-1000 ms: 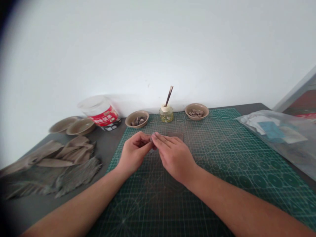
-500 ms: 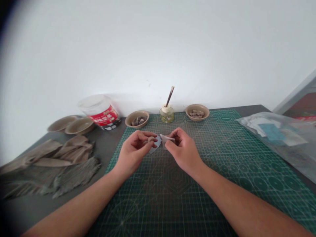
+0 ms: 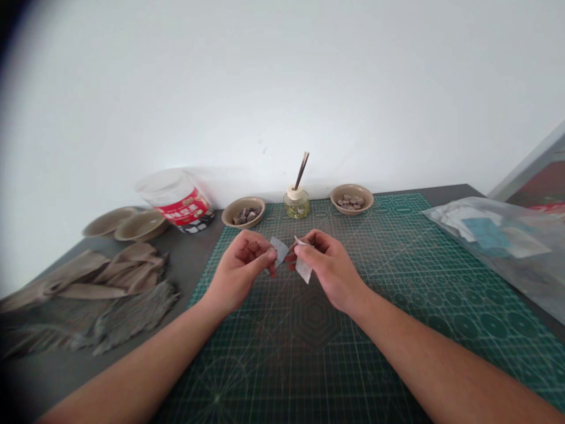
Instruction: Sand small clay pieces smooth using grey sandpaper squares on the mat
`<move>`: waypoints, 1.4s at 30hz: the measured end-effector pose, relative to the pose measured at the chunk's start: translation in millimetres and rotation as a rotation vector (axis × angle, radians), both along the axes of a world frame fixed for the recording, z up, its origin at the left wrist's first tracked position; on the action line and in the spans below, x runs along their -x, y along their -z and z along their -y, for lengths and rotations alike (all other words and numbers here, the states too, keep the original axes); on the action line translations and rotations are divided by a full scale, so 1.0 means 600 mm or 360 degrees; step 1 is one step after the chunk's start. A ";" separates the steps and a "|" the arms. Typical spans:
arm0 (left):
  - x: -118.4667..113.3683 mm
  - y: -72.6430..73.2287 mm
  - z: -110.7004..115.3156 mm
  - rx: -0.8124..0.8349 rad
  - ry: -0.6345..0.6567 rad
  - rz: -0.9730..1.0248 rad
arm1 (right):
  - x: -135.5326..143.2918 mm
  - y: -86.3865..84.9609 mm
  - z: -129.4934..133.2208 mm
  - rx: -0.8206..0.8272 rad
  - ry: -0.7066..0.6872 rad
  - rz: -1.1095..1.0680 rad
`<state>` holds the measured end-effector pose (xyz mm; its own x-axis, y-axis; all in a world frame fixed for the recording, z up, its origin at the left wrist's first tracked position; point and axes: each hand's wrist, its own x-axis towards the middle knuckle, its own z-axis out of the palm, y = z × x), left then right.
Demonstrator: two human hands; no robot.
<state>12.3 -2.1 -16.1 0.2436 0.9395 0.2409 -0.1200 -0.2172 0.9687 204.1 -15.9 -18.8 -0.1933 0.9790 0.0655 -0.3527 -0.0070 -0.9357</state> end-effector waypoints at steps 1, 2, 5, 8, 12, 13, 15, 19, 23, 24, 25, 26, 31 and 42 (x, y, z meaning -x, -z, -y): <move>0.000 0.000 0.000 -0.0004 -0.0008 0.0007 | 0.001 0.001 0.000 0.0059 0.0010 -0.0037; 0.000 0.001 -0.001 -0.0006 -0.0010 -0.0003 | 0.002 0.002 -0.001 0.0107 0.0031 -0.0056; 0.001 0.002 -0.002 0.0019 -0.0008 -0.0087 | 0.002 0.008 -0.004 0.0139 0.0158 -0.0016; 0.001 0.003 -0.003 0.0093 0.0043 -0.0081 | 0.000 0.010 -0.006 0.0123 0.0165 -0.0009; 0.001 0.003 -0.002 0.0168 0.0152 -0.0032 | -0.002 0.008 -0.006 0.0074 0.0034 -0.0035; 0.002 0.003 -0.002 0.0169 0.0163 -0.0040 | -0.002 0.008 -0.006 0.0039 0.0039 -0.0020; 0.002 0.003 -0.002 0.0168 0.0155 -0.0081 | -0.002 0.007 -0.006 -0.0031 0.0072 0.0017; 0.002 0.004 -0.004 0.0193 0.0105 -0.0160 | -0.004 0.005 -0.005 -0.0146 0.0102 0.0207; 0.002 0.001 -0.002 0.0193 0.0124 -0.0177 | -0.008 -0.002 -0.001 -0.0261 0.0113 0.0393; 0.002 0.000 -0.001 0.0195 0.0136 -0.0181 | -0.009 -0.004 -0.001 -0.0310 0.0121 0.0447; 0.002 -0.001 0.000 0.0201 0.0150 -0.0181 | -0.009 -0.006 0.000 -0.0362 0.0131 0.0507; 0.002 -0.002 0.001 0.0210 0.0167 -0.0174 | -0.009 -0.009 0.001 -0.0411 0.0140 0.0565; 0.003 -0.005 0.003 0.0245 0.0231 -0.0142 | -0.009 -0.013 0.003 -0.0601 0.0139 0.0761; 0.008 -0.005 0.000 0.0207 0.0248 -0.0205 | -0.018 -0.009 0.002 -0.0746 0.0099 0.0933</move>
<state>7.6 -2.3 -12.9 0.4087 0.9094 0.0777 -0.0160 -0.0779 0.9968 214.7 -16.9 -13.7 -0.2699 0.8841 0.3815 0.2174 0.4419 -0.8703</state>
